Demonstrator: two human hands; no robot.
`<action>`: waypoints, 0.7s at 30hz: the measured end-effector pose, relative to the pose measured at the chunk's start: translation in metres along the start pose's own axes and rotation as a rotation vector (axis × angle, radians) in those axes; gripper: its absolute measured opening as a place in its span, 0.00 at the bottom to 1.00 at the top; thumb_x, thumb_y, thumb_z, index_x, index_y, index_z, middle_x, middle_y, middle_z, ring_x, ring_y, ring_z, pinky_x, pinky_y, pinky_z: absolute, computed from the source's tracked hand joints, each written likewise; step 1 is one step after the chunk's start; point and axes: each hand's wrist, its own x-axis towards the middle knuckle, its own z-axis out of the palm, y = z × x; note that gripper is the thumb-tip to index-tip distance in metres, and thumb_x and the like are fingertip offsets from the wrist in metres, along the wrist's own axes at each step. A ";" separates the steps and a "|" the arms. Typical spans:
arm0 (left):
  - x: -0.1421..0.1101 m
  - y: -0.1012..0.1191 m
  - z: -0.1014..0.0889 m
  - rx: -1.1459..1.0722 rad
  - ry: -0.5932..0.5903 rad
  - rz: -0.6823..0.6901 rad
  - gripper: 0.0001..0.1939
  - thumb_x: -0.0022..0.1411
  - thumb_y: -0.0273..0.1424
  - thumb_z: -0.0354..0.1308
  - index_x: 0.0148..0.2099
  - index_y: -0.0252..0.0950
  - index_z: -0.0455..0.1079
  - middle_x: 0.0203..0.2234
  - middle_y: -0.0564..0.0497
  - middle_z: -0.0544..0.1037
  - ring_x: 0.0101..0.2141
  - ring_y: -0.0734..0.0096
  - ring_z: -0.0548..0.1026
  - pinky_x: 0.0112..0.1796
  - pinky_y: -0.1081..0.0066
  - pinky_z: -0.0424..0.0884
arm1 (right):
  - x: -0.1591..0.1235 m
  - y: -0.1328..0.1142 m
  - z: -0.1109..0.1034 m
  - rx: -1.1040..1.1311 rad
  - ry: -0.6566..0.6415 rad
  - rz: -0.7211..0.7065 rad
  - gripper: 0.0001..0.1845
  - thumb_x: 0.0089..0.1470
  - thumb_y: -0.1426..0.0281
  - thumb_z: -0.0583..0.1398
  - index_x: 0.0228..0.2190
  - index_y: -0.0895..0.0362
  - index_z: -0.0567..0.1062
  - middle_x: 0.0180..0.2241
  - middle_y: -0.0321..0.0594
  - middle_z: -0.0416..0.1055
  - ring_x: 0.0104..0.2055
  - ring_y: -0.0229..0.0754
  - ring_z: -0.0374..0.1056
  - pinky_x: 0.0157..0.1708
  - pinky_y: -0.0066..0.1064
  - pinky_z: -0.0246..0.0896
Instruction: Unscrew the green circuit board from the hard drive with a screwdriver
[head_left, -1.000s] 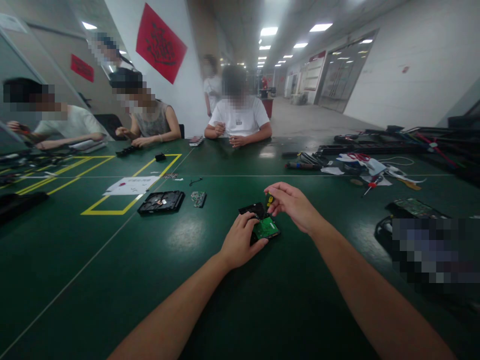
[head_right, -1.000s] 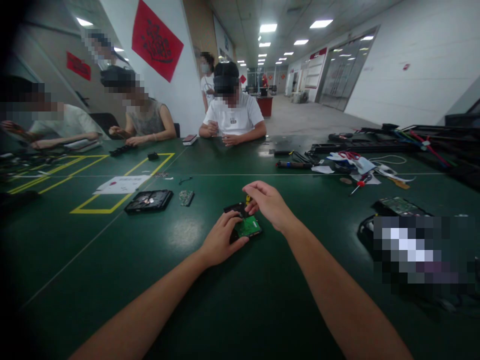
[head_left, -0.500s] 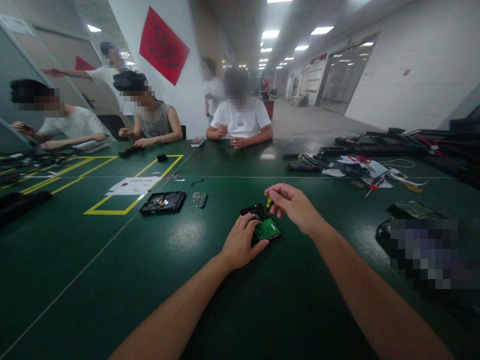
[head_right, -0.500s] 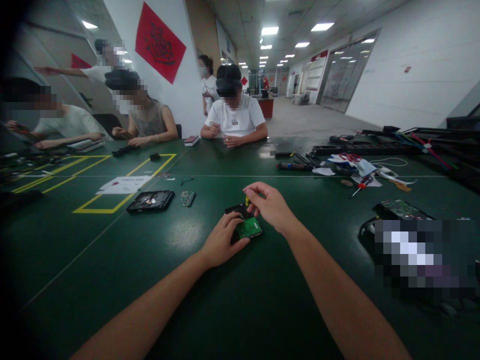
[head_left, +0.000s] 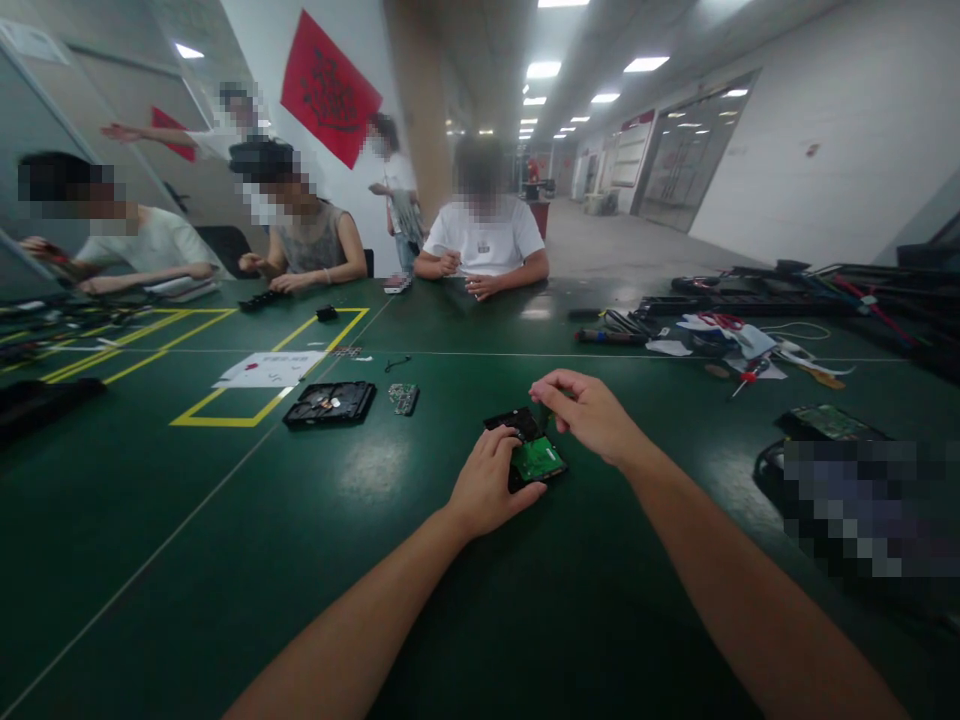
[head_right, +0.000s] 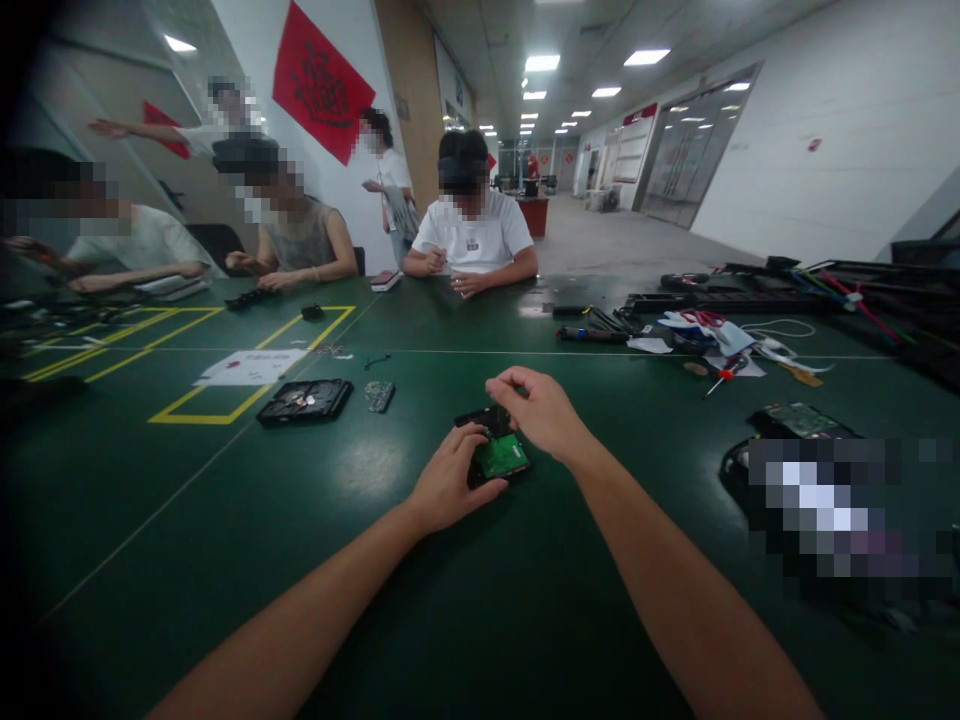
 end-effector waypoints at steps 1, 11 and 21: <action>0.000 0.001 -0.001 0.001 -0.002 -0.003 0.32 0.61 0.49 0.67 0.60 0.39 0.64 0.61 0.40 0.69 0.65 0.47 0.65 0.67 0.44 0.60 | 0.001 0.000 0.001 -0.004 0.016 -0.005 0.17 0.61 0.54 0.64 0.37 0.55 0.76 0.30 0.35 0.74 0.21 0.32 0.63 0.20 0.26 0.58; 0.002 0.002 -0.001 0.000 0.006 -0.003 0.27 0.62 0.47 0.66 0.57 0.40 0.64 0.60 0.41 0.69 0.63 0.48 0.66 0.65 0.45 0.63 | -0.001 -0.006 0.000 0.007 0.081 0.108 0.21 0.55 0.52 0.69 0.35 0.53 0.70 0.21 0.34 0.71 0.18 0.36 0.65 0.17 0.28 0.58; 0.001 -0.001 0.005 0.000 0.020 -0.003 0.28 0.62 0.45 0.67 0.58 0.41 0.63 0.61 0.41 0.68 0.64 0.48 0.66 0.64 0.44 0.64 | -0.002 -0.002 -0.005 0.018 0.046 0.027 0.14 0.59 0.56 0.66 0.37 0.54 0.78 0.27 0.37 0.74 0.23 0.36 0.67 0.19 0.26 0.58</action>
